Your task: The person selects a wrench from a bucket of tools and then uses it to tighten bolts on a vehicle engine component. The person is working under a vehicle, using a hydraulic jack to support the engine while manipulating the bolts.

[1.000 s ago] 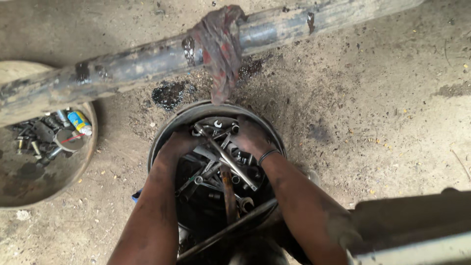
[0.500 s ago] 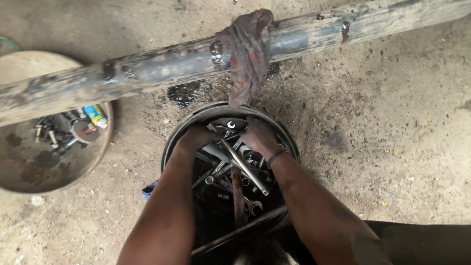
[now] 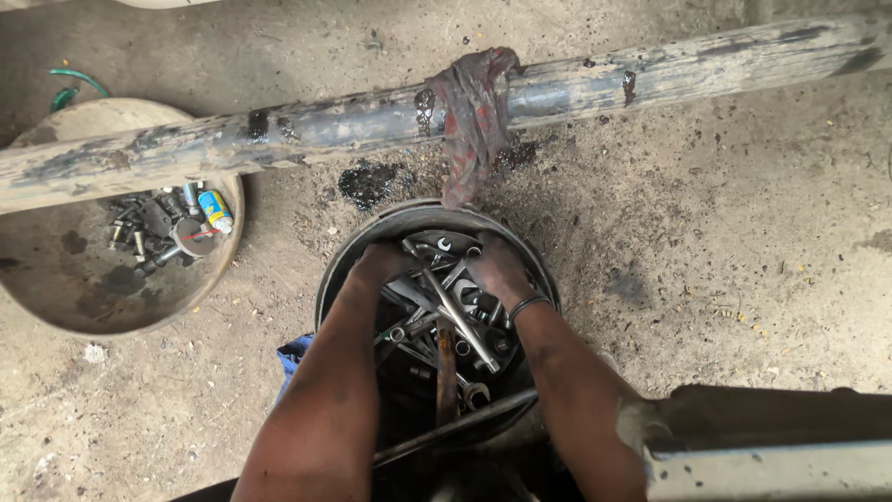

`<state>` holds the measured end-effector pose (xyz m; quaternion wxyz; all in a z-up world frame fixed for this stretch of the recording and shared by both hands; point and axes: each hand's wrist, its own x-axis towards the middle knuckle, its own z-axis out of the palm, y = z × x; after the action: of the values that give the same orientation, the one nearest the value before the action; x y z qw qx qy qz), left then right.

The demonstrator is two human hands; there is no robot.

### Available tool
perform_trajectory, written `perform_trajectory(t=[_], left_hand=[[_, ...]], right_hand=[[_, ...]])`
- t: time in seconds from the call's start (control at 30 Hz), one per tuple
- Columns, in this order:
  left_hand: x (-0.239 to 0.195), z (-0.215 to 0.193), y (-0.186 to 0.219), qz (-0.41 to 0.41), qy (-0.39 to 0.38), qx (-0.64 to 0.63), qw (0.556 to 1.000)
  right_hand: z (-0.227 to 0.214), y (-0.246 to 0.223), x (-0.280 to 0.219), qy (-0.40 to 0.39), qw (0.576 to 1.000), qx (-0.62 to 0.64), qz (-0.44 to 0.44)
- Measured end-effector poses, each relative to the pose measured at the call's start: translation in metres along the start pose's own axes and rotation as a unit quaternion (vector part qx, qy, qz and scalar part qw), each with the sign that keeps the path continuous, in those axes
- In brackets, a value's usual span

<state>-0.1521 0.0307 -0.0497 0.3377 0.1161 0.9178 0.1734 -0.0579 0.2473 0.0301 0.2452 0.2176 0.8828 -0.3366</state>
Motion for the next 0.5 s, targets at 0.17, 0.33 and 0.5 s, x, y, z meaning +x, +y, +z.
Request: perform_trajectory(t=[0.17,0.33,0.5], left_hand=[[-0.050,-0.021,0.040,-0.167,0.094,-0.044,0.980],[-0.081,-0.018,0.070,-0.281,0.192,-0.051,0.939],[-0.086,-0.010,0.068,-0.249,0.262,-0.020,0.932]], right_hand=[[0.009,0.012,0.008,0.049,0.998,-0.009,-0.035],[0.006,0.012,-0.003,0.081,0.995,-0.004,-0.061],[-0.007,-0.001,-0.029,0.093,0.992,-0.018,-0.077]])
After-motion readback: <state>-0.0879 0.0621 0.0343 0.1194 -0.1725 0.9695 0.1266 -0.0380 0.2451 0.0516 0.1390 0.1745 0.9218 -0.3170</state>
